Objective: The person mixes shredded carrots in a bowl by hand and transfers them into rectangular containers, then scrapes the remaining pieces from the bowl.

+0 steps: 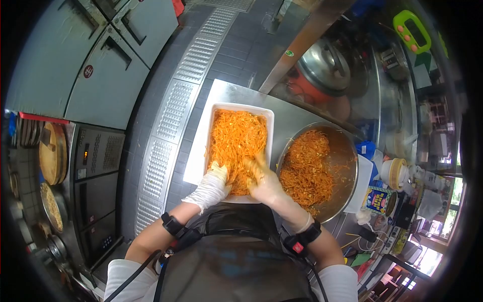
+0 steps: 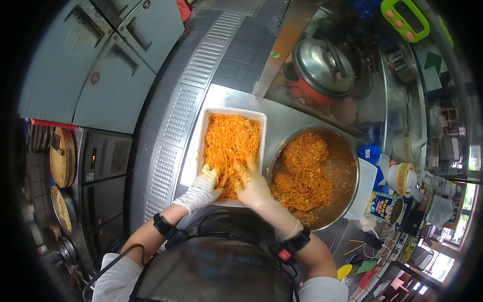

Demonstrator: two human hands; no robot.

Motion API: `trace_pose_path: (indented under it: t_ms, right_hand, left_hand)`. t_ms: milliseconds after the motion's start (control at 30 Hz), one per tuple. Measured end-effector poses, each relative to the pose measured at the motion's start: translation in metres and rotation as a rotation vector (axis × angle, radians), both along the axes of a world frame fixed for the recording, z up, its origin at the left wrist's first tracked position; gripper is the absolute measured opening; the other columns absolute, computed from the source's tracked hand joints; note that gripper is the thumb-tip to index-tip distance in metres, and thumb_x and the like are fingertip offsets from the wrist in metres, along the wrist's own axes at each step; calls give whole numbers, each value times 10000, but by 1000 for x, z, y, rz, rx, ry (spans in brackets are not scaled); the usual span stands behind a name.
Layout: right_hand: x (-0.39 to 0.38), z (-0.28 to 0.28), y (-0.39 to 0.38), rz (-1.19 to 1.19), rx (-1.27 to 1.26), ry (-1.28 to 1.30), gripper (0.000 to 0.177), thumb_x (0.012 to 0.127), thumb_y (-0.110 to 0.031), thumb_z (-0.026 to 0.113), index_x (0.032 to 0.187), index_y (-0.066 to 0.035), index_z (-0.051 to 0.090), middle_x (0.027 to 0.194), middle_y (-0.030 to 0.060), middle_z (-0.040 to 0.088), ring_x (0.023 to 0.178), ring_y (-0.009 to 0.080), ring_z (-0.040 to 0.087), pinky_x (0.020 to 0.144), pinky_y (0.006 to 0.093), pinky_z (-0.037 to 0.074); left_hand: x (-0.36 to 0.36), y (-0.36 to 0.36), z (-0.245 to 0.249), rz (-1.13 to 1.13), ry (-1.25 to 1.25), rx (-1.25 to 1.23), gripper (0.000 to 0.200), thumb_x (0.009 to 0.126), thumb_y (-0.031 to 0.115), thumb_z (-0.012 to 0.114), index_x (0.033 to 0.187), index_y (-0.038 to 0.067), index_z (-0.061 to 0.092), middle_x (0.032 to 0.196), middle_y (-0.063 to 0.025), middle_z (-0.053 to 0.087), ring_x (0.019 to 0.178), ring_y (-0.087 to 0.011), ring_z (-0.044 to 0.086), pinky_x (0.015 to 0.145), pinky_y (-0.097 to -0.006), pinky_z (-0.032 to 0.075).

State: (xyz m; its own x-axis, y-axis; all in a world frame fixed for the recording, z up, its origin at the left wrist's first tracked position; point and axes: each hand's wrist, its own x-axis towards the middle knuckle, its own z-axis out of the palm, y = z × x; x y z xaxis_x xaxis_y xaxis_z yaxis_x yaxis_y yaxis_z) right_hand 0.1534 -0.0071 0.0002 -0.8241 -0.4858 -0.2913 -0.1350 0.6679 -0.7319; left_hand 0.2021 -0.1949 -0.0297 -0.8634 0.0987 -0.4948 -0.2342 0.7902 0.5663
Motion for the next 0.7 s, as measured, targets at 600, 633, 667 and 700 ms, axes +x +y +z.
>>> trace_pose_path:
  t_ms: [600,633,667,700]
  right_hand:
    - [-97,-17,-36,121,343,191,427,779,-43,511,1206,-40,535,1287,229,477,1068,368,564,895,406,481]
    - [-92,-15,-37,123,348,186,427,779,-43,511,1206,-40,535,1287,229,477,1068,368,564,895,406,481]
    - [-87,-8,-39,173,389,136,439,783,-43,506,1221,-15,526,1290,235,482,1104,364,543,934,403,458]
    - [-80,-5,-38,213,432,84,453,788,-43,501,1237,11,517,1293,242,487,1140,360,521,973,400,435]
  left_hand:
    - [-91,17,-16,-218,359,-282,543,829,272,583,1306,42,468,1386,-274,384,1270,-429,384,1069,-524,290]
    - [-97,13,-13,-217,354,-275,543,829,272,583,1306,42,468,1386,-274,384,1270,-429,384,1069,-524,290]
    - [-103,8,-12,-193,354,-381,515,826,223,559,1305,53,473,1398,-268,375,1280,-443,365,1059,-535,294]
    - [-109,4,-13,-177,358,-483,495,824,174,535,1304,63,478,1409,-261,365,1291,-457,346,1049,-547,298]
